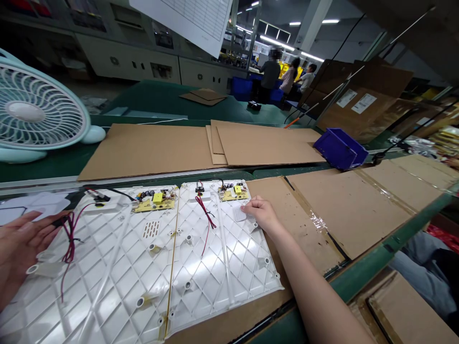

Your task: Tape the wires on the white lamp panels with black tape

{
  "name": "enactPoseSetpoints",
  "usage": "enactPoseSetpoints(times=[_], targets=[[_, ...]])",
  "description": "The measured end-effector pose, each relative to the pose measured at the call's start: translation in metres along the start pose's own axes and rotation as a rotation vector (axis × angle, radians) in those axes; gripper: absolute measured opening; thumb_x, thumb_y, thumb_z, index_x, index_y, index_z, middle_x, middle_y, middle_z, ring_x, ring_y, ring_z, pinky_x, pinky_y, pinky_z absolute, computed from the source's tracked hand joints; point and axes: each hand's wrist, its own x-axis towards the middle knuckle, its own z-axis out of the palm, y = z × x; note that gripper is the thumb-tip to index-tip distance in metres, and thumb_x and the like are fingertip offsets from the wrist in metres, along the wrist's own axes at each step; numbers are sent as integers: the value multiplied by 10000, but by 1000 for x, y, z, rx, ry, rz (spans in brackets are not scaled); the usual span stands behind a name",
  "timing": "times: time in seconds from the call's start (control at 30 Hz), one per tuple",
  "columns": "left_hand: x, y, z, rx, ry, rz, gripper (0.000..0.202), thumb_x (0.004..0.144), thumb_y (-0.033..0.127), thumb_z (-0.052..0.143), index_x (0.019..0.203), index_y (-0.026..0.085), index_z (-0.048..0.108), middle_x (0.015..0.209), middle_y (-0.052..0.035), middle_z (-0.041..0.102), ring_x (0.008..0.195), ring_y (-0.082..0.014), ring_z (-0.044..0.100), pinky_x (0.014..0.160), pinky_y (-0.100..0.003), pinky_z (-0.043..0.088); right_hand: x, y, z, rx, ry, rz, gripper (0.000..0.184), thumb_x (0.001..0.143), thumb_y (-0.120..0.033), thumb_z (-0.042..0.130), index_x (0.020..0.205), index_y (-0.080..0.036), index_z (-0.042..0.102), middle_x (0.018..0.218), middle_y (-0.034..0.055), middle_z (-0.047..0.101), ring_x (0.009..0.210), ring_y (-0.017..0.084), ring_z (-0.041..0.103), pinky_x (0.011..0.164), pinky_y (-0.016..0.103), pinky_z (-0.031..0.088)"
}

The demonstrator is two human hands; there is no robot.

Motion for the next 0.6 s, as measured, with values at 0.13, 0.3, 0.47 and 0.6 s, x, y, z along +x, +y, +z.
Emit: enactPoseSetpoints(times=[0.13,0.3,0.47,0.6], targets=[[0,0,-2,10,-6,7,537,787,268,683,1282,316,481,1262,-21,584,1135,-133,560,897,-163,490,2,4,1,-19,4,-16,267,587,-418,759,542,-179,649,756,19,473,691,149,470,615,275,348],[-11,4,7,30,-7,15,505,809,298,663,1282,315,485,1290,-18,564,1145,-123,549,892,-137,485,2,4,3,-21,25,-14,276,573,-430,764,532,-182,649,748,19,458,676,150,456,593,273,344],[-15,7,12,32,-17,9,508,796,312,678,1270,337,496,1286,5,564,1133,-119,554,848,-124,506,2,5,3,-20,15,-8,267,574,-418,768,531,-183,650,752,18,462,671,147,460,595,279,338],[-13,5,9,33,-11,24,513,787,312,684,1265,341,502,1297,11,559,1150,-120,544,876,-136,490,4,10,2,-43,1,-52,267,596,-425,762,548,-186,652,756,22,471,693,157,471,611,280,349]])
